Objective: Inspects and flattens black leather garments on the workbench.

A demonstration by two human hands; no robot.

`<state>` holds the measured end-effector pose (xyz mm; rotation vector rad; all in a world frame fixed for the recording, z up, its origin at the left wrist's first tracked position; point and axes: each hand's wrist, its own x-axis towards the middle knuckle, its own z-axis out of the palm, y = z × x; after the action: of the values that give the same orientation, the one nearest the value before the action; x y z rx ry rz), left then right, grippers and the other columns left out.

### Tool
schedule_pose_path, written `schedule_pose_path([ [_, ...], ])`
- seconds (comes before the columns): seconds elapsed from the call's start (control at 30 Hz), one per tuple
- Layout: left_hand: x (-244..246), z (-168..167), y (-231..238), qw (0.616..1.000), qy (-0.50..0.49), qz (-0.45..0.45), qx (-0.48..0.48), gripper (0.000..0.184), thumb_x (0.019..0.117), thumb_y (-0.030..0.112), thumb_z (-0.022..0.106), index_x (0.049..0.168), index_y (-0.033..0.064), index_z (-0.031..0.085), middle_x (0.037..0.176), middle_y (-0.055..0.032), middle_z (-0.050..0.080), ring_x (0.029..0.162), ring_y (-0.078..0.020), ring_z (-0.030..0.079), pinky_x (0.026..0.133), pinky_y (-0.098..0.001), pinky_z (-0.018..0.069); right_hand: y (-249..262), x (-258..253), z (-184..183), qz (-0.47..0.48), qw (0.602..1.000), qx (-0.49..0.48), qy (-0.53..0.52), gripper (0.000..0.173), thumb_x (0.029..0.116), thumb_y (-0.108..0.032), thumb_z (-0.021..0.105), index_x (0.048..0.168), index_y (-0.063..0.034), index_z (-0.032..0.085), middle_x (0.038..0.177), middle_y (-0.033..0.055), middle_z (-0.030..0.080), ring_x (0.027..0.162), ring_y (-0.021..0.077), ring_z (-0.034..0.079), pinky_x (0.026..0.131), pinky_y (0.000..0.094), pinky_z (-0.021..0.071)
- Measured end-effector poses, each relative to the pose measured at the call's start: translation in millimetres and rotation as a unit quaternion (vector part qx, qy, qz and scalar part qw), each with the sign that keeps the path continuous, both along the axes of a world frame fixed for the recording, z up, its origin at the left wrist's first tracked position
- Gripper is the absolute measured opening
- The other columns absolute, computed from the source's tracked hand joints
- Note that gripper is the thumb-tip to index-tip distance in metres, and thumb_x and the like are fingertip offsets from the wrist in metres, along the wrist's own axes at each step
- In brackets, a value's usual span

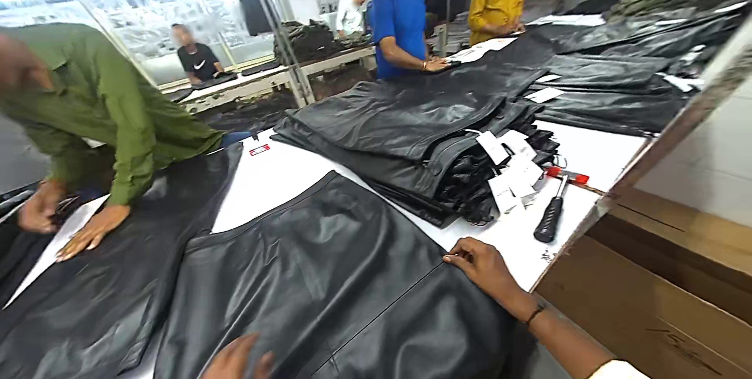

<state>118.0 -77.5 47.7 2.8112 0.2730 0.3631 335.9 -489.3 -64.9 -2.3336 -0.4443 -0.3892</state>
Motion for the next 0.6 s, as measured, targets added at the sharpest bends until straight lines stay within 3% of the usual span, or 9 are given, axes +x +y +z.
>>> schedule_pose_path([
  [0.1, 77, 9, -112, 0.985, -0.012, -0.154, -0.072, 0.031, 0.1039, 0.022, 0.056, 0.125, 0.0044, 0.072, 0.131, -0.0157, 0.069, 0.123, -0.0327, 0.065, 0.103, -0.0525, 0.0527, 1, 0, 0, -0.001, 1.0, -0.004, 0.013, 0.023, 0.0924, -0.036, 0.073, 0.089, -0.0128, 0.074, 0.078, 0.0007, 0.065, 0.069, 0.015, 0.063, 0.065, 0.0379, 0.0546],
  [0.17, 122, -5, -177, 0.973, 0.002, -0.208, -0.103, 0.031, 0.1057, 0.023, 0.052, 0.124, 0.0092, 0.073, 0.13, -0.0081, 0.07, 0.123, -0.0237, 0.066, 0.104, -0.0455, 0.0531, 2, 0, 1, -0.003, 1.0, -0.008, 0.015, 0.024, 0.0927, -0.036, 0.072, 0.088, -0.0122, 0.074, 0.077, 0.0013, 0.064, 0.069, 0.0152, 0.063, 0.065, 0.0371, 0.0545],
  [0.23, 162, -35, -218, 0.963, -0.009, -0.244, -0.118, 0.033, 0.1067, 0.022, 0.049, 0.124, 0.0075, 0.073, 0.132, -0.0082, 0.069, 0.126, -0.0222, 0.064, 0.108, -0.0433, 0.0502, 3, -1, 1, 0.0, 1.0, -0.015, 0.007, 0.023, 0.0932, -0.033, 0.071, 0.088, -0.0109, 0.074, 0.077, 0.0027, 0.064, 0.07, 0.0163, 0.064, 0.066, 0.0371, 0.0549],
  [0.3, 190, -74, -234, 0.962, -0.013, -0.259, -0.089, 0.039, 0.1085, 0.025, 0.042, 0.131, 0.0066, 0.069, 0.142, -0.0081, 0.064, 0.138, -0.023, 0.055, 0.118, -0.045, 0.0396, 1, -4, 1, 0.011, 0.999, -0.034, -0.016, 0.024, 0.0952, -0.034, 0.068, 0.09, -0.0116, 0.075, 0.079, 0.0032, 0.065, 0.073, 0.0163, 0.065, 0.069, 0.0357, 0.0563],
  [0.37, 200, -99, -237, 0.968, 0.016, -0.25, -0.006, 0.049, 0.1102, 0.03, 0.031, 0.146, 0.0105, 0.058, 0.156, -0.0034, 0.051, 0.149, -0.0227, 0.041, 0.125, -0.0475, 0.0265, -5, -11, 5, 0.02, 0.995, -0.081, -0.047, 0.026, 0.0994, -0.036, 0.062, 0.099, -0.0163, 0.079, 0.087, 0.0037, 0.068, 0.083, 0.0176, 0.068, 0.075, 0.0342, 0.0576],
  [0.43, 201, -107, -237, 0.972, -0.006, -0.232, 0.032, 0.051, 0.1096, 0.034, 0.03, 0.146, 0.0135, 0.059, 0.158, -0.0043, 0.049, 0.149, -0.0245, 0.042, 0.123, -0.0487, 0.0291, -13, -22, 7, 0.014, 0.983, -0.155, -0.093, 0.031, 0.1039, -0.038, 0.053, 0.109, -0.0233, 0.08, 0.095, 0.0025, 0.07, 0.091, 0.0199, 0.066, 0.078, 0.0344, 0.0561],
  [0.53, 199, -110, -237, 0.976, -0.041, -0.21, 0.034, 0.05, 0.1079, 0.039, 0.034, 0.141, 0.0167, 0.065, 0.159, -0.0156, 0.045, 0.146, -0.0328, 0.045, 0.12, -0.0504, 0.0351, -18, -37, 4, -0.006, 0.973, -0.201, -0.113, 0.035, 0.1065, -0.038, 0.047, 0.112, -0.0245, 0.078, 0.109, 0.0033, 0.072, 0.104, 0.0247, 0.066, 0.083, 0.0391, 0.0553],
  [0.6, 200, -110, -236, 0.977, -0.041, -0.207, 0.034, 0.051, 0.1079, 0.041, 0.033, 0.141, 0.0173, 0.065, 0.157, -0.0126, 0.049, 0.146, -0.0316, 0.046, 0.12, -0.0503, 0.034, -18, -38, 4, -0.012, 0.975, -0.195, -0.102, 0.034, 0.1059, -0.038, 0.048, 0.112, -0.0244, 0.079, 0.111, 0.0039, 0.072, 0.106, 0.0254, 0.066, 0.084, 0.0409, 0.055],
])
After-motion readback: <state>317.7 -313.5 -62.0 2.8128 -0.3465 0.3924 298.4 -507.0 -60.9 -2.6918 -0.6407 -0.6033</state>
